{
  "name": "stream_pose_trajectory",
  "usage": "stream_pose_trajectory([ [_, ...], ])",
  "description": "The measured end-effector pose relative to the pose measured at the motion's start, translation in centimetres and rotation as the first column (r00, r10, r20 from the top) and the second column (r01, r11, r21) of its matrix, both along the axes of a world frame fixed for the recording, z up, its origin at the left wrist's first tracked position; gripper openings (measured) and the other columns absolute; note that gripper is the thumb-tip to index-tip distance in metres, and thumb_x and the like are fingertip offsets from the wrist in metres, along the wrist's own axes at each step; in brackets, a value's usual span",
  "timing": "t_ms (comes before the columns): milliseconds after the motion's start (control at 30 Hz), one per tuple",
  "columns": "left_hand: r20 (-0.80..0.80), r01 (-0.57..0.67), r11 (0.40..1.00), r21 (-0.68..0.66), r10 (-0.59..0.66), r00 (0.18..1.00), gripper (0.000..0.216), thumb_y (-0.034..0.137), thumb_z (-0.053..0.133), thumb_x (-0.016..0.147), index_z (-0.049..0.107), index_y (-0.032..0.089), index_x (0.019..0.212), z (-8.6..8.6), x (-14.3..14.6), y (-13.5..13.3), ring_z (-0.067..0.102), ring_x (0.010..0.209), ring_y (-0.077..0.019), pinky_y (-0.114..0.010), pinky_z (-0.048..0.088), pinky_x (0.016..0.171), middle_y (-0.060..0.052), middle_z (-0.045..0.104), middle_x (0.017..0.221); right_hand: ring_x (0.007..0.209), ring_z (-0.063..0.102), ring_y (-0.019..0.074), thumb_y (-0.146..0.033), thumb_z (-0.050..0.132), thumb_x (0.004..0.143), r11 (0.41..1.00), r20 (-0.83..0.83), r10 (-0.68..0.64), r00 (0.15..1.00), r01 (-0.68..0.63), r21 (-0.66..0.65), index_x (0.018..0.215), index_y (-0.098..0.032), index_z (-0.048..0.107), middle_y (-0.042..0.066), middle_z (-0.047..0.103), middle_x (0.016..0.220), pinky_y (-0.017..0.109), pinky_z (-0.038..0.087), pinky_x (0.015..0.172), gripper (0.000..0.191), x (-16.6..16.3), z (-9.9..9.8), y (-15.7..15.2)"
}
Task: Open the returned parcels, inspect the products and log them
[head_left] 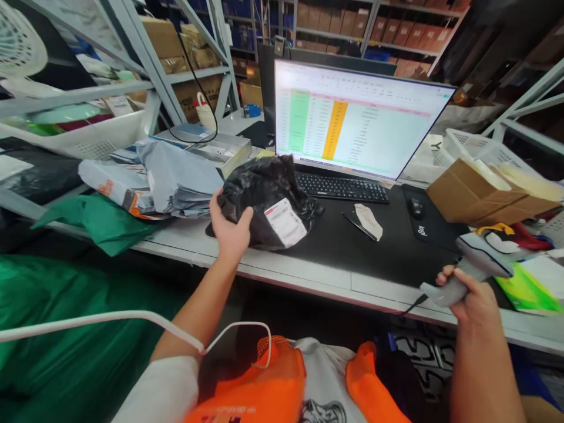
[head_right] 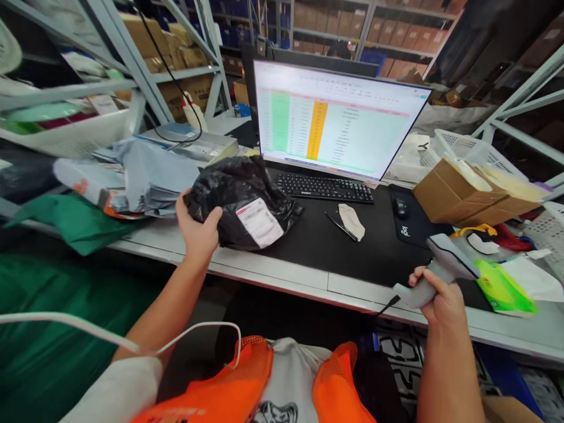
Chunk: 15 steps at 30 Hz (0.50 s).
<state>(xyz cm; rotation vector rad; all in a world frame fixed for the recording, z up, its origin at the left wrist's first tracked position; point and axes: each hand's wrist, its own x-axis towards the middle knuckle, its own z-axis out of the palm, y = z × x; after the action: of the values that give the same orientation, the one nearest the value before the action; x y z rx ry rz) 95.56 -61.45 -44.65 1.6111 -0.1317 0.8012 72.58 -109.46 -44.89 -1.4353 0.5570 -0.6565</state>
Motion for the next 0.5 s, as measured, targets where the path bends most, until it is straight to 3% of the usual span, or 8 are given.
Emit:
stream_pose_trajectory([
  [100,0.049,0.089,0.994,0.071,-0.092,0.995,0.074,0.025,0.076,0.081,0.045,0.016,0.147,1.9,1.6,-4.2,0.048,0.144,-0.0289,-0.042,0.03,0.128,-0.015,0.05,0.151,0.05,0.05,0.0159,-0.036,0.083,0.066,0.96,-0.05,0.28,0.959,-0.28,-0.007,0.103,-0.025,0.065,-0.005,0.055,0.06,0.028,0.04,0.048,0.042,-0.1,2.0,6.1],
  [200,0.063,0.169,0.978,0.125,-0.178,0.982,0.071,0.023,0.074,0.08,0.047,0.015,0.146,2.3,3.1,-8.1,0.049,0.143,-0.0285,-0.043,0.032,0.127,-0.015,0.052,0.149,0.048,0.049,0.0148,-0.035,0.079,0.069,0.89,-0.247,0.425,0.871,-0.451,-0.06,0.075,-0.019,0.063,-0.002,0.054,0.055,0.028,0.04,0.048,0.023,1.4,3.1,11.4],
  [267,0.075,0.218,0.964,0.151,-0.231,0.97,0.07,0.024,0.074,0.08,0.048,0.015,0.145,2.1,4.1,-9.6,0.05,0.142,-0.0286,-0.043,0.033,0.126,-0.015,0.053,0.148,0.049,0.049,0.014,-0.033,0.076,0.068,0.871,-0.305,0.444,0.842,-0.485,-0.072,0.061,-0.02,0.056,-0.001,0.053,0.053,0.028,0.042,0.049,0.025,2.4,3.6,13.6],
  [367,0.033,0.3,0.941,0.153,-0.309,0.951,0.069,0.027,0.075,0.079,0.05,0.016,0.143,1.0,6.0,-9.9,0.053,0.139,-0.0279,-0.042,0.036,0.125,-0.013,0.057,0.145,0.049,0.051,0.0142,-0.035,0.075,0.068,0.875,-0.306,0.445,0.841,-0.481,-0.049,0.063,-0.021,0.055,-0.001,0.054,0.053,0.028,0.045,0.05,0.024,2.5,4.3,14.0],
  [433,-0.074,0.367,0.925,0.098,-0.361,0.93,0.068,0.029,0.075,0.075,0.053,0.017,0.139,-0.4,7.6,-8.8,0.058,0.133,-0.0277,-0.041,0.04,0.122,-0.012,0.061,0.14,0.05,0.054,0.0158,-0.039,0.076,0.069,0.887,-0.353,0.414,0.839,-0.459,-0.051,0.066,-0.02,0.059,0.0,0.057,0.054,0.029,0.048,0.052,0.025,1.9,4.4,12.3],
  [500,-0.219,0.413,0.911,-0.007,-0.405,0.888,0.064,0.032,0.076,0.071,0.058,0.019,0.131,-1.9,8.9,-7.4,0.062,0.124,-0.0282,-0.042,0.045,0.116,-0.011,0.066,0.13,0.052,0.058,0.0181,-0.043,0.079,0.068,0.938,-0.414,0.268,0.87,-0.334,-0.096,0.071,-0.02,0.064,0.002,0.062,0.057,0.03,0.05,0.053,0.028,1.3,3.9,9.0],
])
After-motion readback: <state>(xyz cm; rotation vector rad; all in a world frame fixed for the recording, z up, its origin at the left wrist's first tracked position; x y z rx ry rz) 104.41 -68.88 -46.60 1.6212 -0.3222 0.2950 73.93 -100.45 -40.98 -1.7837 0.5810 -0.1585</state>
